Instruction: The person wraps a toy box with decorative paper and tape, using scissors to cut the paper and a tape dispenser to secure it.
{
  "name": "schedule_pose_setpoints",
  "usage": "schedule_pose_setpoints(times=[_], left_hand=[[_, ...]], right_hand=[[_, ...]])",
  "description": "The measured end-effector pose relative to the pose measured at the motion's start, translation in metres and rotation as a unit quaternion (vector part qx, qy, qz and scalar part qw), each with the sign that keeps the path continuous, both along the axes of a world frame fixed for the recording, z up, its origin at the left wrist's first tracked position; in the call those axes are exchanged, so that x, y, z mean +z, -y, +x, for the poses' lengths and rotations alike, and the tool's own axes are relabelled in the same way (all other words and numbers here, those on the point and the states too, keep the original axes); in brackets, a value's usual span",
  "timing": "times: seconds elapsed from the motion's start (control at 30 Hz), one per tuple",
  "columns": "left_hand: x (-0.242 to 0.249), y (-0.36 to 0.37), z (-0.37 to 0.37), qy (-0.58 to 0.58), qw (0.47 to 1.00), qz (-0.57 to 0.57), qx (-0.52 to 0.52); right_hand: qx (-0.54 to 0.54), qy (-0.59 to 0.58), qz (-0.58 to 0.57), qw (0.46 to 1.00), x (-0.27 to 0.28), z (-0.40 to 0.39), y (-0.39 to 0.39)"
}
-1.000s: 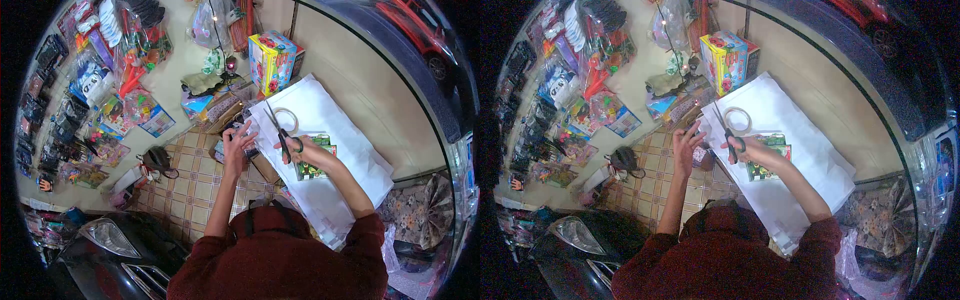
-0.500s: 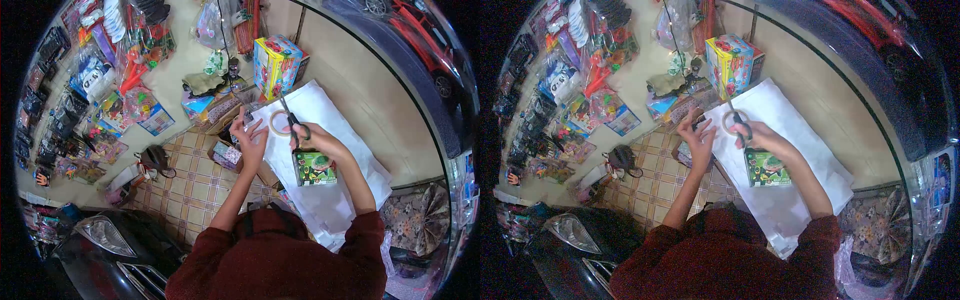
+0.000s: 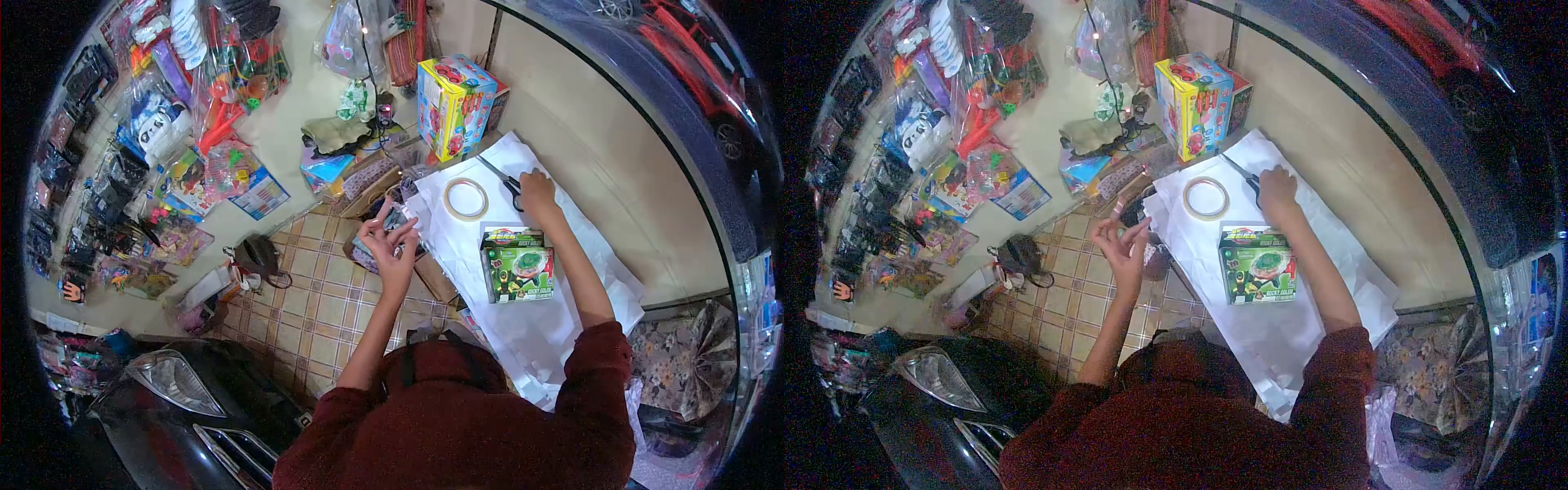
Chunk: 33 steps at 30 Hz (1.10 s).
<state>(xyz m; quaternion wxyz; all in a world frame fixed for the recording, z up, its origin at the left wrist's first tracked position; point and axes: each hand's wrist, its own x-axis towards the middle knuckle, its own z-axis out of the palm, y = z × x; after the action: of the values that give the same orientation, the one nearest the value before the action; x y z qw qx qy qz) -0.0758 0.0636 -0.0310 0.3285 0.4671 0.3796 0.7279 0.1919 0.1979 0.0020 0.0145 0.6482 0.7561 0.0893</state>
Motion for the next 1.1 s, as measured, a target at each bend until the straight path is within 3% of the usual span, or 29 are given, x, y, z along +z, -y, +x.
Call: schedule_pose_setpoints(times=[0.1, 0.17, 0.27, 0.4, 0.5, 0.6, 0.7, 0.9, 1.0, 1.1], left_hand=[[-0.004, 0.002, 0.002, -0.001, 1.000, -0.010, -0.001], [-0.001, 0.004, 0.005, 0.016, 1.000, -0.023, -0.005], [-0.002, 0.006, 0.006, 0.020, 0.999, -0.026, -0.005], [0.000, 0.005, 0.001, 0.018, 1.000, -0.005, 0.007], [-0.002, 0.004, -0.006, 0.020, 1.000, -0.002, 0.017], [-0.003, 0.004, -0.006, 0.038, 0.999, -0.013, 0.019], [-0.002, 0.005, -0.007, 0.029, 0.999, -0.018, 0.026], [-0.006, 0.001, -0.019, 0.019, 0.998, -0.010, 0.054], [-0.002, -0.001, -0.024, 0.029, 0.997, -0.001, 0.067], [-0.007, -0.002, -0.030, 0.038, 0.999, 0.000, 0.035]], right_hand=[[0.122, -0.025, 0.208, 0.970, -0.005, -0.032, 0.001], [0.168, -0.127, -0.013, 0.978, 0.022, -0.067, 0.015], [0.196, -0.207, -0.077, 0.955, 0.013, -0.093, 0.027], [0.255, -0.296, -0.025, 0.920, -0.003, -0.098, 0.020], [0.143, -0.407, -0.091, 0.898, 0.008, -0.103, 0.018], [0.118, -0.656, -0.161, 0.728, 0.024, -0.113, 0.022], [0.158, -0.702, -0.173, 0.673, 0.026, -0.120, 0.019], [0.232, -0.679, -0.071, 0.693, 0.030, -0.136, 0.015], [0.225, -0.644, -0.054, 0.729, 0.023, -0.140, 0.004], [0.193, -0.517, -0.006, 0.834, 0.015, -0.145, -0.011]])
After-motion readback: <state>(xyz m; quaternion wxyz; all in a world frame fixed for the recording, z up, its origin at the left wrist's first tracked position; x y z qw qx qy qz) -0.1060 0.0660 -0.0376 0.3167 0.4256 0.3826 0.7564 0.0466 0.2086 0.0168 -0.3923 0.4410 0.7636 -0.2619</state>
